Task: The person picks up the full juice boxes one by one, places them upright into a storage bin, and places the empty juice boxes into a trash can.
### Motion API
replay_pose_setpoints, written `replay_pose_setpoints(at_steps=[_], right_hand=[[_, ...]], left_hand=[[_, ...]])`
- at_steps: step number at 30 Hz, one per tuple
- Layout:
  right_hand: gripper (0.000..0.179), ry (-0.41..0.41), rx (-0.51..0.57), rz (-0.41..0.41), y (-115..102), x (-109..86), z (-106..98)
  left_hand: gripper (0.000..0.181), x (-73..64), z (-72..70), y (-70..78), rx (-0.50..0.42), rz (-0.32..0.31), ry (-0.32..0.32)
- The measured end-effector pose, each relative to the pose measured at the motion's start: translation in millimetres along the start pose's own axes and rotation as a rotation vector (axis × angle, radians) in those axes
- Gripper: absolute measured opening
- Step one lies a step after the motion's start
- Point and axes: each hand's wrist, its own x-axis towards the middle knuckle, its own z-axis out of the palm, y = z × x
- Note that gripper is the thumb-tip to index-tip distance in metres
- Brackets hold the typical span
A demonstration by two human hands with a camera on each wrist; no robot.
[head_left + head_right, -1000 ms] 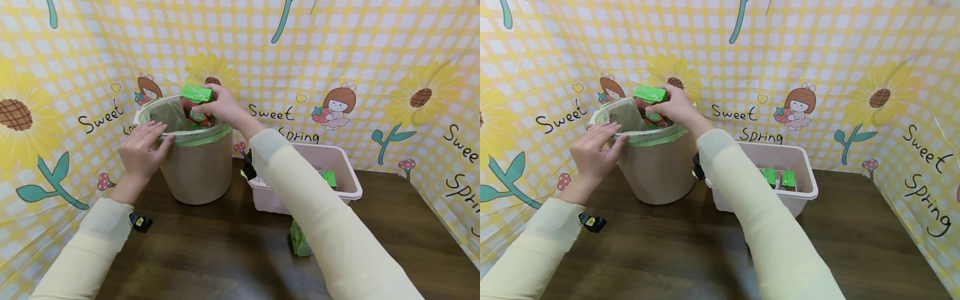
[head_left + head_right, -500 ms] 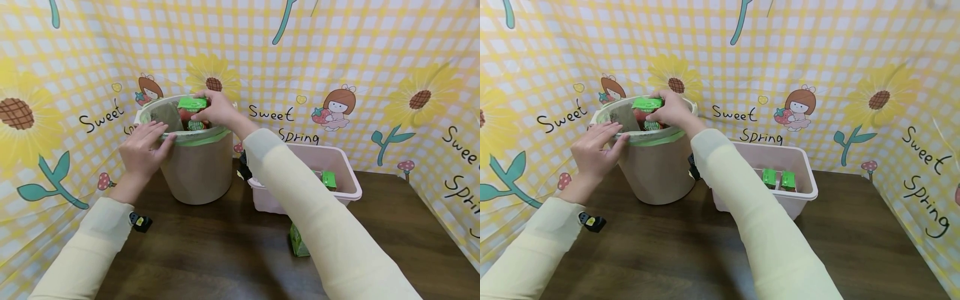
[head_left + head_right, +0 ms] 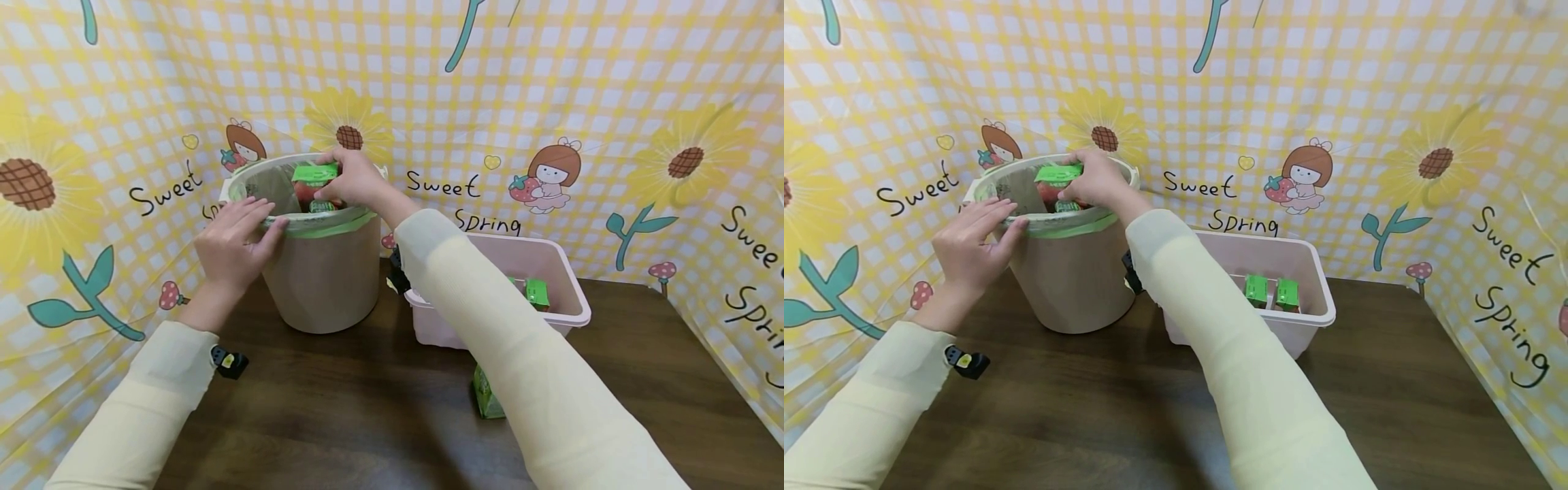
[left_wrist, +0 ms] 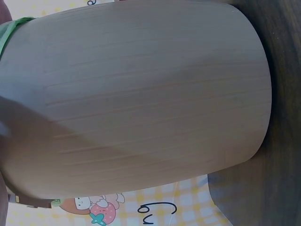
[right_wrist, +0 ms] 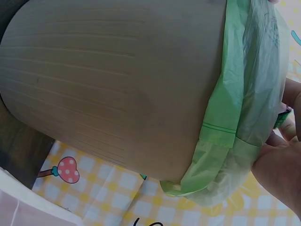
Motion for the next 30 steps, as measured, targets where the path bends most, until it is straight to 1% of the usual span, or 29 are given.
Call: replay_pose_setpoints(at_steps=[6, 10, 15, 24, 30], right_hand=[[0.051, -0.001, 0.045, -0.010, -1.2, -0.8, -2.7], [0.051, -0.001, 0.057, -0.013, -0.7, -2.1, -5.7], [0.053, -0.005, 0.097, -0.009, 1.1, -6.9, -15.9], [0.054, 0.011, 0.098, -0.027, 5.4, -25.9, -41.7], [0.053, 0.032, 0.091, -0.079, 13.7, -46.5, -58.5]], left_hand=[[0.043, 0.0, -2.4, -0.3, 0.011, -0.005, -0.022], [0.043, -0.3, -4.3, -0.3, 0.010, -0.010, -0.025], [0.043, 1.2, -2.9, 0.3, 0.002, -0.006, -0.019], [0.044, 1.4, -0.1, 0.9, -0.025, -0.015, 0.020], [0.046, 0.8, -1.0, -0.5, -0.033, -0.020, 0.038]])
